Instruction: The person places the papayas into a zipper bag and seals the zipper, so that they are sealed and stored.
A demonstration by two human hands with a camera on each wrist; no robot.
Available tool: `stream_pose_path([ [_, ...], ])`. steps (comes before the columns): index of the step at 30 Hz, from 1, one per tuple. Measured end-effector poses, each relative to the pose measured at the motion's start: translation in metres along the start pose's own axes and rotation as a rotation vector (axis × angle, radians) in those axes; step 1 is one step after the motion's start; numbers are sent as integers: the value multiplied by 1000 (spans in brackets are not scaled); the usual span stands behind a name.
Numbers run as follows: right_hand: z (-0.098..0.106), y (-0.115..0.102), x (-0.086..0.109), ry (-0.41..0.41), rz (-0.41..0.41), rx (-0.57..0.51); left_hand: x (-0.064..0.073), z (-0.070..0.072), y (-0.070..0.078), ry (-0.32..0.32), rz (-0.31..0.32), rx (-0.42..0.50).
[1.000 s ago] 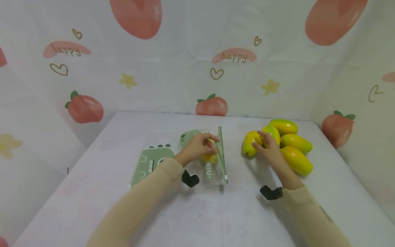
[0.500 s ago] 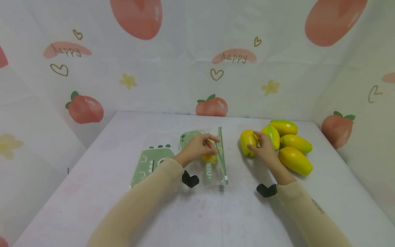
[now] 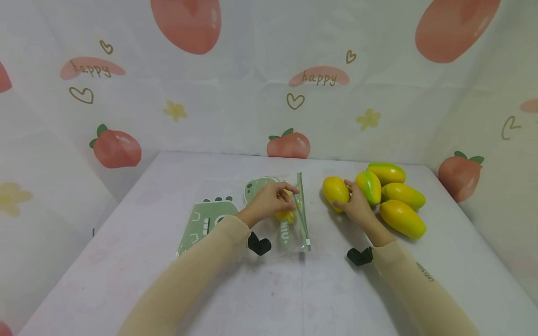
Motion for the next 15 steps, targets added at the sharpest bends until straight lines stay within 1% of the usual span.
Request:
stream_pose_path([
  [5, 0, 3, -1, -21, -8, 21, 0, 0, 1, -3, -3, -1],
  [12, -1, 6, -1, -27, -36, 54, -3, -1, -2, -6, 13, 2],
  [15, -2, 5, -1, -22, -32, 52, -4, -1, -3, -12, 0, -8],
])
Point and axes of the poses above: each hand's wrist, its own x-axis away from the middle knuckle, its own z-axis out of the back of the hand, y = z × x, the point moved 4 cm from there along -x, towards the middle knuckle, and after that the axes turned 8 degrees about y, right-handed, at the moved point
